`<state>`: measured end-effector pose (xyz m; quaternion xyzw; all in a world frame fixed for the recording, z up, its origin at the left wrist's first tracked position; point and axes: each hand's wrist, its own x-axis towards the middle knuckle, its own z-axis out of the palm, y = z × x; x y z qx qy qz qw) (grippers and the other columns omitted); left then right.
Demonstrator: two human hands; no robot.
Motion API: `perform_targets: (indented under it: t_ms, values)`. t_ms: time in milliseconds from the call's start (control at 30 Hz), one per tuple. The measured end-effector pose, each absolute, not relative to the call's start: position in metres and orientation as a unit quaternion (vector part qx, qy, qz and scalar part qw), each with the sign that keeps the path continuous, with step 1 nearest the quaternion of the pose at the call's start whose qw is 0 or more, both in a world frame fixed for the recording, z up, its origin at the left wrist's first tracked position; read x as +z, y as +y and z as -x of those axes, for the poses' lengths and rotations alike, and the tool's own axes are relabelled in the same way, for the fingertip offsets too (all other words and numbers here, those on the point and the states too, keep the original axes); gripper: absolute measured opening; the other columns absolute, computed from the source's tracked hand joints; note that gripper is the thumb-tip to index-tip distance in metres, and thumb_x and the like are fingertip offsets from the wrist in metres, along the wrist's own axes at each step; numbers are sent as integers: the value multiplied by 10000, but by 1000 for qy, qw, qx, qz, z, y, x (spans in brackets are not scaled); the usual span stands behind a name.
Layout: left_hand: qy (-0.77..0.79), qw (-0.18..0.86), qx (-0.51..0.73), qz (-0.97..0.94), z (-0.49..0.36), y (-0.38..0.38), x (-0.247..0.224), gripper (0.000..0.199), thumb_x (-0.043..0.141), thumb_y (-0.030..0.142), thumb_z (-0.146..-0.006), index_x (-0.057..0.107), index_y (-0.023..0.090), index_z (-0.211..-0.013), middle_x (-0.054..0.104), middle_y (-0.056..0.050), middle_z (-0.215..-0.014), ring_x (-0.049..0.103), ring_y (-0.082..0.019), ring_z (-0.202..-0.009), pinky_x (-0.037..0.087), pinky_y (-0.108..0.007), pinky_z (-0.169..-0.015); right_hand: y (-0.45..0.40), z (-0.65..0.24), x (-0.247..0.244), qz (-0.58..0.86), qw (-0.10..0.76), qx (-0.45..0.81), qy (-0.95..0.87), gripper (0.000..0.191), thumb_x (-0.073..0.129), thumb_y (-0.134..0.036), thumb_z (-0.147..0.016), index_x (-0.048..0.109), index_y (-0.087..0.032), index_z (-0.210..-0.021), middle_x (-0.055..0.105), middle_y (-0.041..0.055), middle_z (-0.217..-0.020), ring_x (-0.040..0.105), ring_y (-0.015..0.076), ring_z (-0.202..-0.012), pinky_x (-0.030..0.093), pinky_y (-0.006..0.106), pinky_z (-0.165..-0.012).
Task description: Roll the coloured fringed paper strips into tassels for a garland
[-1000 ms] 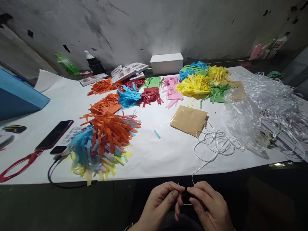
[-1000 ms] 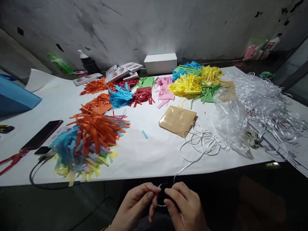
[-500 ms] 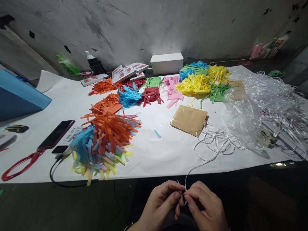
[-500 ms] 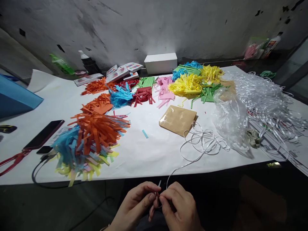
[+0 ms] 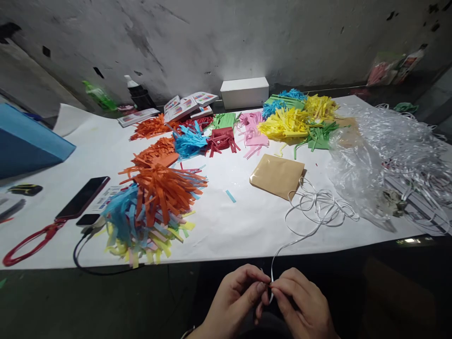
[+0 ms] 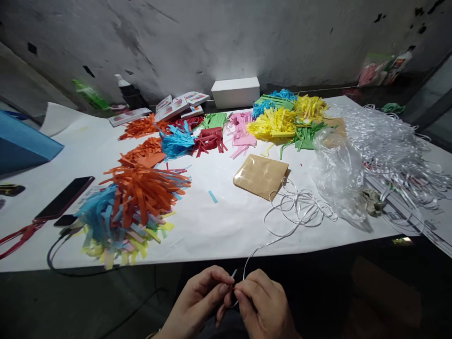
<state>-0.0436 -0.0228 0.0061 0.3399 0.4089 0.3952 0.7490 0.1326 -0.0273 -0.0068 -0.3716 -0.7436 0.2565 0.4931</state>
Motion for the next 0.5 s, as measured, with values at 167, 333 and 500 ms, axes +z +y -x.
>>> perform_targets:
  t_ms: [167, 333, 500]
  values:
    - [420, 734, 374, -380, 43, -25, 5, 373, 745, 493, -838, 644, 136, -885, 621, 5, -660, 511, -59, -506, 413, -164, -490, -29, -128, -8, 371, 498, 270, -736, 158, 480, -135, -996, 626, -189, -969, 615, 26, -747, 600, 126, -620, 490, 223, -549]
    - [434, 686, 366, -456, 48, -27, 2, 319, 668, 472, -903, 617, 158, -879, 620, -4, -675, 502, -84, -542, 393, -179, -509, -31, -127, -10, 407, 491, 354, -684, 213, 516, -237, -1009, 624, -209, -827, 590, -5, -700, 583, 110, -600, 468, 204, -536]
    - [418, 551, 358, -627, 55, -24, -11, 299, 501, 397, -996, 645, 170, -864, 640, -42, -703, 504, -109, -564, 390, -201, -537, -26, -135, -20, 398, 479, 341, -704, 215, 587, -379, -982, 670, -236, -1119, 643, 27, -839, 651, 141, -678, 540, 219, -589]
